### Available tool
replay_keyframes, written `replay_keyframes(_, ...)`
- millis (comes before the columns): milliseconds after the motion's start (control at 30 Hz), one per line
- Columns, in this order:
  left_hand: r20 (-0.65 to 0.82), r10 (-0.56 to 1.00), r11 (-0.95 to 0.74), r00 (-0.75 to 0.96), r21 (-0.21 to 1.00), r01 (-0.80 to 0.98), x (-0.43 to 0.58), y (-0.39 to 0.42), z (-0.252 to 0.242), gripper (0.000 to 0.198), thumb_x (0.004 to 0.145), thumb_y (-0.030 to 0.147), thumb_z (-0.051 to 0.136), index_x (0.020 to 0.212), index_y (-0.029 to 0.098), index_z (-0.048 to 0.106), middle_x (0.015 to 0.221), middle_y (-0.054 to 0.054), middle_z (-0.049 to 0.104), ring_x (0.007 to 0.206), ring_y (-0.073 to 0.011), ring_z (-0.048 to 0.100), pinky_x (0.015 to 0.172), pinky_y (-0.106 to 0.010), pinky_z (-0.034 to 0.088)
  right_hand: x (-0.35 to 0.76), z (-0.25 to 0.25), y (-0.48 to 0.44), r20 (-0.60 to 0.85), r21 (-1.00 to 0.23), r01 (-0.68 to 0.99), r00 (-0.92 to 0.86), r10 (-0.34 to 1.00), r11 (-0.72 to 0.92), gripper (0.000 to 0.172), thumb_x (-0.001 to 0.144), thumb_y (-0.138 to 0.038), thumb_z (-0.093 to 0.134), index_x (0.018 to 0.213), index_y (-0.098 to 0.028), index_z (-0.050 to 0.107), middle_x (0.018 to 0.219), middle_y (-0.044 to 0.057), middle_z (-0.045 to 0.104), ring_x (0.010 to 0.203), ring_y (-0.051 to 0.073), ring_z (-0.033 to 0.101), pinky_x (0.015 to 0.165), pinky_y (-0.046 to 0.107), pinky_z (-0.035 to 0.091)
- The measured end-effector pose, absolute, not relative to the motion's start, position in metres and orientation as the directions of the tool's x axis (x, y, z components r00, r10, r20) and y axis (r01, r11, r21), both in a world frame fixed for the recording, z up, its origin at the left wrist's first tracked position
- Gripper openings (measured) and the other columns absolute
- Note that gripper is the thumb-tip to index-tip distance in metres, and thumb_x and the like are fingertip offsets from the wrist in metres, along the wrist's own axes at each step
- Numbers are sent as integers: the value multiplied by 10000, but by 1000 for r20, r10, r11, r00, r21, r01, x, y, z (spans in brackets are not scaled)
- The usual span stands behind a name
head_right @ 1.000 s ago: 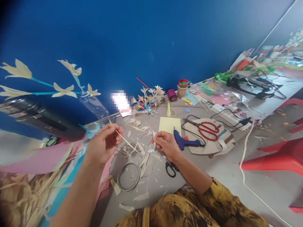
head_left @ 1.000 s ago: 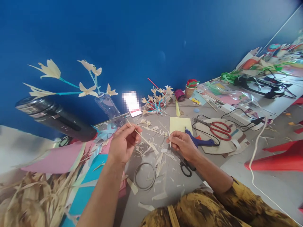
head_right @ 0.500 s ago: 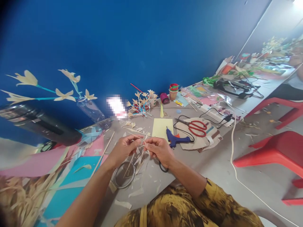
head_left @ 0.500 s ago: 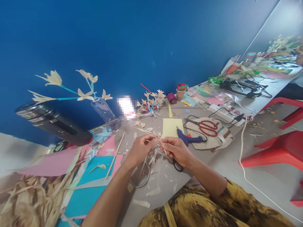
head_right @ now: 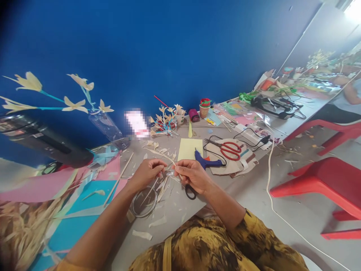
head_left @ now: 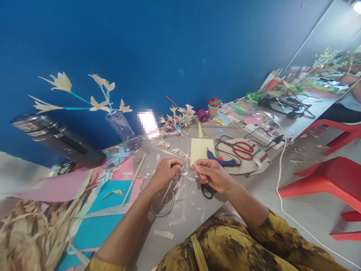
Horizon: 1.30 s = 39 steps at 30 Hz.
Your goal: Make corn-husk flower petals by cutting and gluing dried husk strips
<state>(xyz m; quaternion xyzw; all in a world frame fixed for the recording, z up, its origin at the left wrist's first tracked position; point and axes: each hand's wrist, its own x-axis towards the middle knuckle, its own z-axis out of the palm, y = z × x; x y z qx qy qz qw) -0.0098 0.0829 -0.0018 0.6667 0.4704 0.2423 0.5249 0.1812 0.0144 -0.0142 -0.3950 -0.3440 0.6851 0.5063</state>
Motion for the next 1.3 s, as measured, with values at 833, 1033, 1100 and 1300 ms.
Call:
replay_keyframes(833,-223,857,303,465,947,-106,-23,58,24,296,582,394,890,672,138,770,600,-18,583,538,-110,526,521,-228,369,155,-2,40,-85,-955,-210,-482,872,-209,361,696,-480,819,822,-144,783,756,46,730,514,63,458,468,204,299)
replay_keyframes(1033,-201,850,335,487,920,-205,-25,55,11,263,525,313,923,593,132,744,658,-5,578,533,-98,521,545,-254,406,153,-3,39,-138,-972,-115,-418,898,-203,370,576,-463,871,613,-132,712,597,15,672,492,86,492,492,230,360)
replay_keyframes(1100,-213,844,354,492,911,-212,-25,54,10,243,523,266,922,571,132,726,652,5,570,526,-80,495,540,-245,396,152,-2,39,-139,-980,-79,-391,910,-184,387,558,-467,876,572,-139,671,525,-11,621,484,91,483,487,229,348)
replay_keyframes(1300,-250,825,432,507,857,-281,-20,50,16,289,520,257,923,554,133,665,601,11,567,535,-105,545,524,-242,393,154,2,34,-50,-996,-52,-421,906,-79,374,696,-499,797,687,-148,668,602,-7,644,511,85,456,497,217,341)
